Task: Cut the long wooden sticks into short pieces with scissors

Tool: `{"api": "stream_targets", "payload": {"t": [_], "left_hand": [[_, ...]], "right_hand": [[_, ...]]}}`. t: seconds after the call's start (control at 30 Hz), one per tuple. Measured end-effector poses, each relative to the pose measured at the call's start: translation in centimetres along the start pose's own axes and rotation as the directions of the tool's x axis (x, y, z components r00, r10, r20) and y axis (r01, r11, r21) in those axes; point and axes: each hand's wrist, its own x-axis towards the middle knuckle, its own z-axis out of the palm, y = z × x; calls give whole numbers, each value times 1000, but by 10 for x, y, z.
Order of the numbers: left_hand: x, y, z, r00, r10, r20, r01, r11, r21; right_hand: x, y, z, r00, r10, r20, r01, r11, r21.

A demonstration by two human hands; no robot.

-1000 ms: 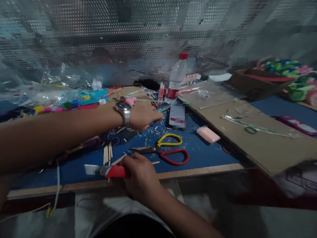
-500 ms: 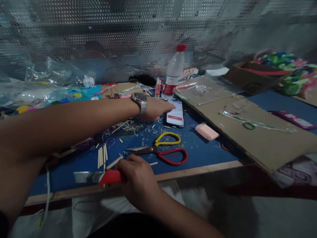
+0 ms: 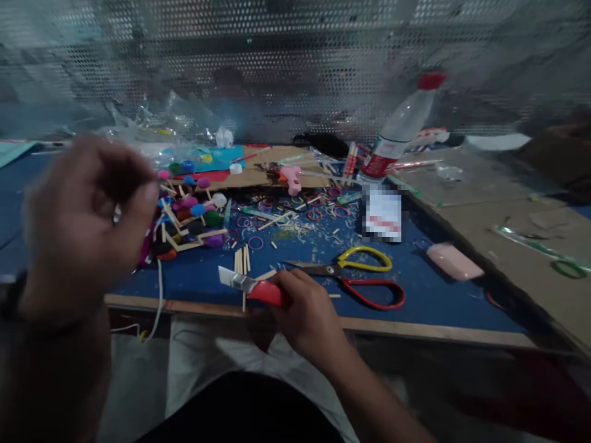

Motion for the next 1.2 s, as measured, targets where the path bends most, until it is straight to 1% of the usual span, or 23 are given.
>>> {"api": "stream_targets", "payload": {"t": [0.03,0.07,0.1,0.13,0.17,0.2,0.23,0.27,0.37,0.5,0.57,0.67,0.83,0.93,1.0,1.07,1.1,1.2], "left_hand": [[-24,-9,1,999,24,33,-27,996,86],[-47,-15,7,995,43,94,-52,993,105],[-68,-19,16,987,62,146,-72,996,62],[-87,-20,26,970,105,221,-104,994,-14],[-102,-20,36,947,171,272,-153,985,-86],[-115,-18,45,919,183,350,-149,981,-122],[-124,-15,53,908,196,370,-156,978,-136],[-130,-11,59,913,191,360,-159,980,-118],[-132,-7,66,914,223,339,-203,975,-94],[-118,-15,63,893,263,365,-227,964,-138],[-112,-20,62,882,301,364,-265,953,-145],[-110,-21,63,879,312,360,-289,950,-117],[-114,-12,65,913,270,305,-269,962,-44],[-117,-10,59,927,242,287,-241,970,-40],[-118,-13,51,938,220,267,-220,975,-32],[-118,-19,44,958,181,224,-189,982,17],[-117,-23,41,970,153,191,-167,984,57],[-112,-34,41,984,23,174,-54,984,170]], "right_hand": [[0,0,0,1000,0,1,0,1000,-2],[0,-1,0,1000,0,2,0,1000,-4],[0,-1,0,1000,1,3,-1,1000,-7],[0,-1,0,1000,4,2,-4,1000,-10],[-1,0,0,1000,8,-1,-8,1000,-13],[-1,0,1,1000,12,-3,-12,1000,-14],[-1,0,1,1000,15,-3,-15,1000,-13],[-1,1,1,1000,17,-3,-17,1000,-12],[-1,1,2,1000,17,-5,-17,1000,-5],[0,0,2,1000,13,-14,-13,1000,1],[0,0,2,1000,13,-20,-13,1000,2],[0,0,2,1000,13,-27,-13,1000,4],[-1,-1,1,999,21,-24,-21,1000,-9],[-1,0,2,999,19,-29,-19,1000,-11],[-2,0,2,999,15,-32,-16,1000,-12],[-2,1,3,999,15,-37,-16,1000,-12],[-2,1,3,999,17,-39,-18,1000,-11],[-1,1,3,999,22,-35,-22,1000,-7]]}}
